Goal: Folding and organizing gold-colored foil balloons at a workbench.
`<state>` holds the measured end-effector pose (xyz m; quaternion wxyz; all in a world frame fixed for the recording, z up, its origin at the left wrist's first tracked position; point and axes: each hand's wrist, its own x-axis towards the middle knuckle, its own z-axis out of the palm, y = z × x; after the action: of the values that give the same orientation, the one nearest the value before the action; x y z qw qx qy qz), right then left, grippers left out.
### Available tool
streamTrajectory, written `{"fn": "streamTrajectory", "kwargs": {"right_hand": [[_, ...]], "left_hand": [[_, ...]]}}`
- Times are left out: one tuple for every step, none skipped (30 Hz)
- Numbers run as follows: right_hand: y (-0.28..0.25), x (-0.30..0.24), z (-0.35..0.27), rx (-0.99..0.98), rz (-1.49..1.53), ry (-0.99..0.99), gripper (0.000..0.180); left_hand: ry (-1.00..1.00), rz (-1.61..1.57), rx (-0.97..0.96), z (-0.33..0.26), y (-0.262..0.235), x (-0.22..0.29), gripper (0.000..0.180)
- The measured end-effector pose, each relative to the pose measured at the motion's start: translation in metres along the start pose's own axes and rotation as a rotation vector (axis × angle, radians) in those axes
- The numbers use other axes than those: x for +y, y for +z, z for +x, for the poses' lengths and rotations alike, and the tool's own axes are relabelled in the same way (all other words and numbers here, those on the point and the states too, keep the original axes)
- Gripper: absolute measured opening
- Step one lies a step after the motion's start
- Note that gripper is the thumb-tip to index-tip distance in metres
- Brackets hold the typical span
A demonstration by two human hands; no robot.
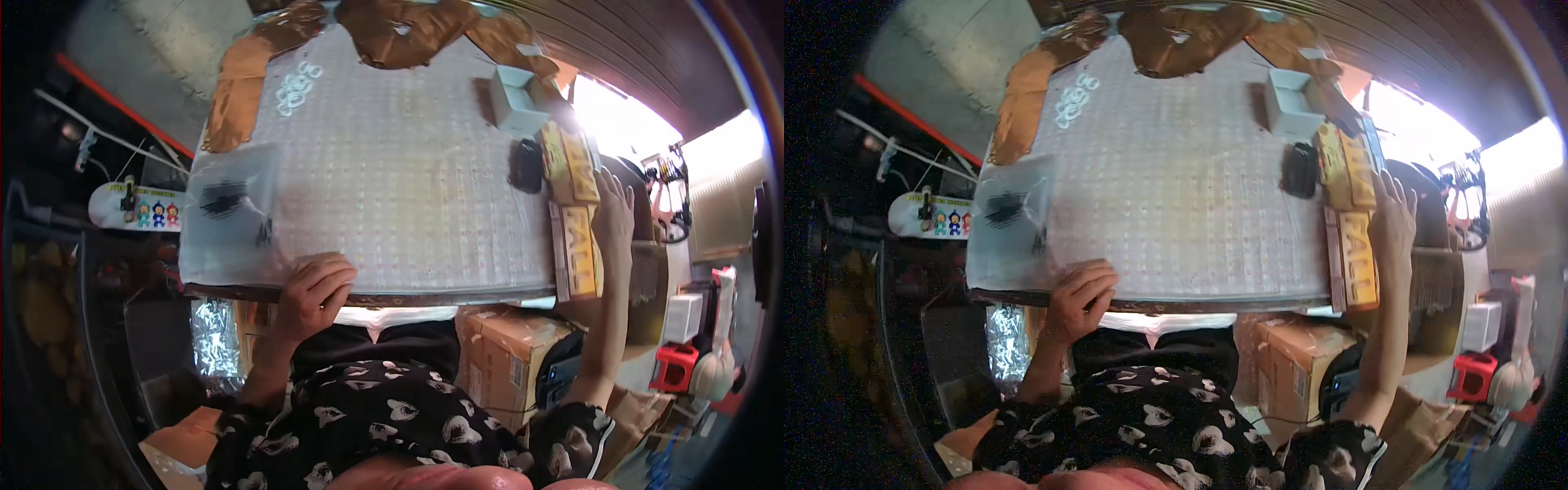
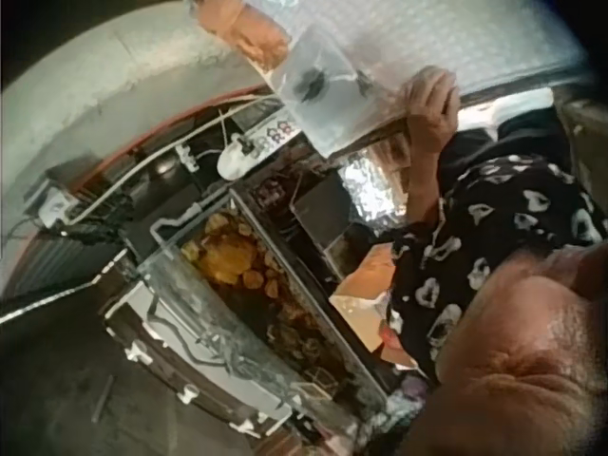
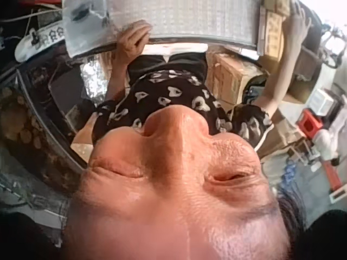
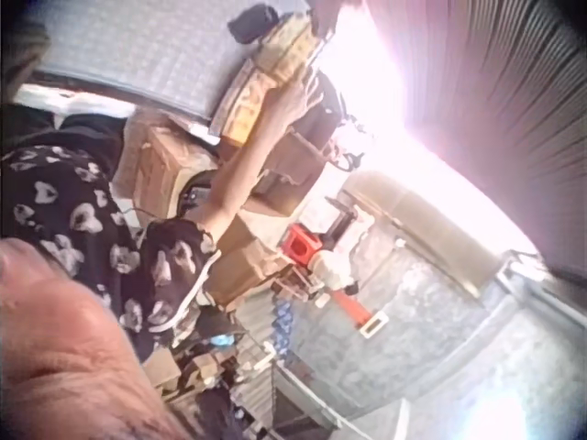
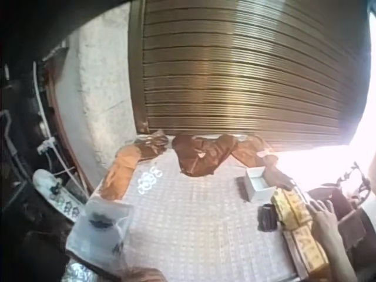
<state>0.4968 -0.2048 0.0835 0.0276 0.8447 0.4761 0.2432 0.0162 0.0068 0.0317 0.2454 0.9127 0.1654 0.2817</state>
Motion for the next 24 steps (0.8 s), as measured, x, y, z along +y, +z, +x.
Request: {"fn": "streamTrajectory", "kwargs": {"right_hand": [[-0.006,-0.014,0.01,0.014,0.021,-0.026,0.053],[-0.02,-0.023,0.015,-0.004,0.26,-0.023,0.048],[-0.029,-0.037,0.022,-0.026,0.508,-0.018,0.044],[-0.037,-0.065,0.033,-0.128,0.637,-0.002,0.041],[-0.034,-0.085,0.044,-0.091,0.687,-0.156,0.039],[-0.02,-0.103,0.056,-0.078,0.755,-0.254,0.039],[-0.017,-0.129,0.07,-0.127,0.741,-0.262,0.042],[-0.006,-0.152,0.089,-0.171,0.753,-0.285,0.046],[0.017,-0.16,0.109,-0.089,0.739,-0.377,0.047],[0.037,-0.176,0.133,-0.08,0.761,-0.346,0.047],[0.055,-0.19,0.157,-0.074,0.776,-0.31,0.046],[0.077,-0.2,0.182,-0.004,0.787,-0.295,0.045],[0.099,-0.212,0.207,0.065,0.803,-0.283,0.043],[0.116,-0.221,0.229,0.065,0.796,-0.285,0.043],[0.128,-0.238,0.252,0.112,0.796,-0.243,0.041],[0.139,-0.247,0.269,0.155,0.784,-0.189,0.039],[0.151,-0.25,0.279,0.152,0.775,-0.185,0.039],[0.158,-0.255,0.288,0.163,0.813,-0.185,0.038],[0.166,-0.256,0.294,0.174,0.85,-0.182,0.037],[0.178,-0.258,0.294,0.164,0.851,-0.178,0.037],[0.185,-0.263,0.292,0.16,0.796,-0.187,0.038],[0.191,-0.266,0.29,0.155,0.74,-0.193,0.038],[0.192,-0.274,0.29,0.148,0.752,-0.202,0.038],[0.188,-0.273,0.29,0.122,0.797,-0.179,0.038]], "left_hand": [[-0.011,0.001,-0.005,0.0,-0.011,0.001,0.02],[-0.02,-0.006,0.008,0.007,-0.02,-0.002,0.02],[0.024,0.003,-0.022,0.021,-0.032,-0.009,0.019],[0.062,0.014,-0.056,0.035,-0.042,-0.018,0.019],[0.047,0.005,-0.071,0.054,-0.049,-0.025,0.018],[0.036,-0.003,-0.085,0.076,-0.052,-0.037,0.018],[0.067,0.002,-0.077,0.1,-0.051,-0.053,0.017],[0.094,0.018,-0.069,0.126,-0.05,-0.07,0.016],[0.171,-0.025,-0.062,0.158,-0.042,-0.089,0.016],[0.236,-0.05,-0.054,0.187,-0.036,-0.111,0.017],[0.22,-0.043,-0.069,0.218,-0.026,-0.13,0.017],[0.207,-0.033,-0.083,0.249,-0.017,-0.145,0.018],[0.176,0.008,-0.106,0.276,-0.009,-0.16,0.018],[0.148,0.039,-0.131,0.301,0.001,-0.174,0.018],[0.139,0.061,-0.1,0.32,0.009,-0.196,0.018],[0.14,0.07,-0.073,0.34,0.023,-0.216,0.019],[0.144,0.06,-0.073,0.358,0.035,-0.225,0.019],[0.084,0.069,-0.11,0.372,0.041,-0.232,0.02],[0.025,0.077,-0.148,0.384,0.049,-0.239,0.022],[0.02,0.071,-0.155,0.392,0.063,-0.251,0.022],[0.022,0.009,-0.116,0.396,0.071,-0.262,0.024],[0.024,-0.055,-0.078,0.4,0.078,-0.274,0.026],[0.008,-0.048,-0.079,0.398,0.077,-0.285,0.026],[0.032,-0.063,-0.074,0.399,0.08,-0.291,0.027]]}}
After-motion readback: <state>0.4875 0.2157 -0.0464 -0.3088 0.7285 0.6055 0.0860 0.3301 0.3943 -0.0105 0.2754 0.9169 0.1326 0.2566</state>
